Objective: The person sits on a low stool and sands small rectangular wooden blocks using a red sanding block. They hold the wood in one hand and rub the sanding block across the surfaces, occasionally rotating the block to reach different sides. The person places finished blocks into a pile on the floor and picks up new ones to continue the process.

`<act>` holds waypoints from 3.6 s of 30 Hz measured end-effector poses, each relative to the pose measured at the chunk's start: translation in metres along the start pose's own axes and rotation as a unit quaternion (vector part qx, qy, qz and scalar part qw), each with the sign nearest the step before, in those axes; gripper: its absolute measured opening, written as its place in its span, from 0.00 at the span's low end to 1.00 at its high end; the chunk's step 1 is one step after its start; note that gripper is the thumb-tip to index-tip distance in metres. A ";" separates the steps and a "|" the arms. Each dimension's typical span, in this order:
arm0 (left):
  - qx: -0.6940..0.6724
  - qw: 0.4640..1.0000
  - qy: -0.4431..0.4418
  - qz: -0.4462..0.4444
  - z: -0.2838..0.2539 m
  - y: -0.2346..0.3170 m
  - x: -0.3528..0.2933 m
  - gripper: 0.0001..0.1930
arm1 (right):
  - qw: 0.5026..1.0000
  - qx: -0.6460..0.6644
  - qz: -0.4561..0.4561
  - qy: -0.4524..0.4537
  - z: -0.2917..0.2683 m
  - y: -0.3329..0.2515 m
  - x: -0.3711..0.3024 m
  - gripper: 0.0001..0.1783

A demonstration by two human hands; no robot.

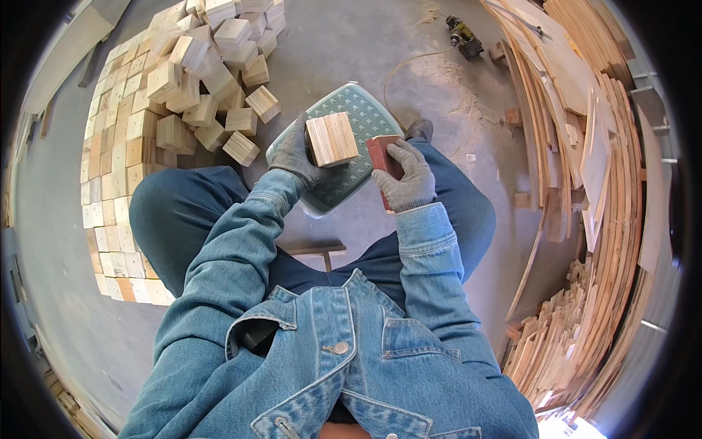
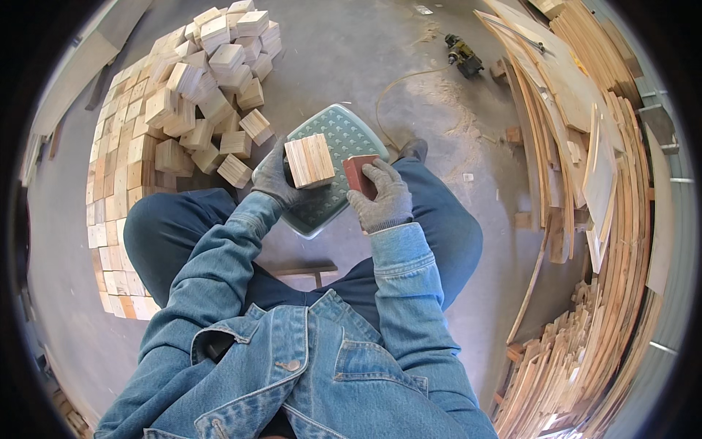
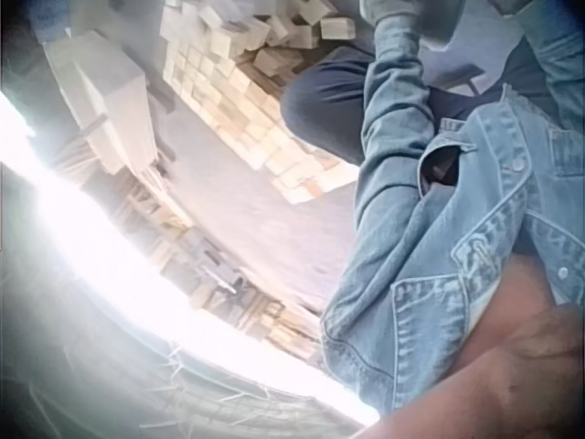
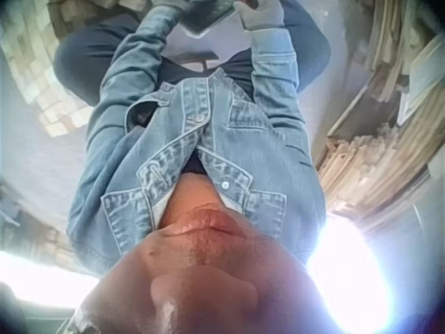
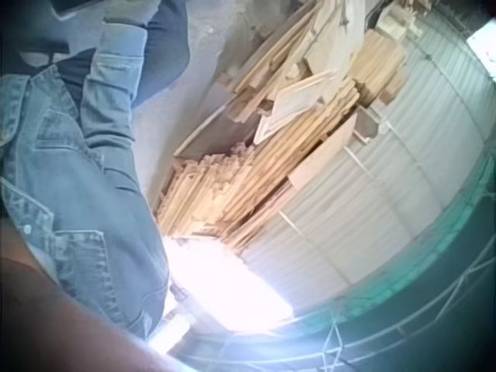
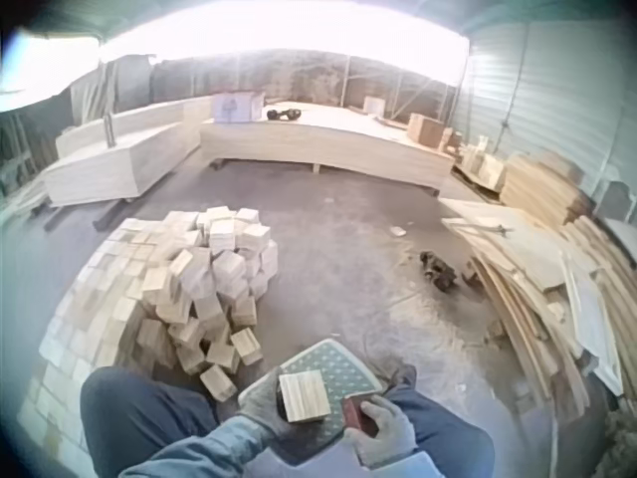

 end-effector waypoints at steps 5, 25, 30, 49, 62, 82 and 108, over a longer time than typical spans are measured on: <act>0.746 0.661 0.037 0.065 0.048 0.030 -0.029 0.53 | 1.000 0.005 0.010 0.015 0.004 0.003 0.001 0.36; 0.750 0.647 0.107 0.088 0.036 0.051 -0.034 0.48 | 0.970 -0.227 -0.046 0.073 0.016 -0.073 0.006 0.34; 0.702 0.707 0.064 0.059 0.035 0.045 -0.025 0.48 | 0.968 -0.231 -0.028 0.096 0.008 -0.057 0.007 0.36; 0.693 0.715 0.034 0.084 0.033 0.041 -0.018 0.47 | 0.968 -0.227 -0.037 0.100 0.005 -0.054 0.008 0.35; 0.672 0.725 0.046 0.143 0.022 0.040 -0.019 0.46 | 0.978 -0.184 -0.080 0.048 0.029 -0.076 0.020 0.35; 0.718 0.685 0.034 0.119 0.017 0.036 -0.015 0.48 | 0.967 -0.253 0.002 0.022 0.037 -0.087 0.126 0.28; 0.718 0.681 0.066 0.128 0.024 0.043 -0.022 0.46 | 0.954 -0.292 -0.066 0.009 0.045 -0.100 0.100 0.33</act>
Point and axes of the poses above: each hand's wrist, its own x-axis towards the middle knuckle, its own z-axis out of the palm, y = z × x, the point moved 10 cm from there along x, towards the middle knuckle, and after that the axes turned 14 degrees about -y, right-handed, at the moved point
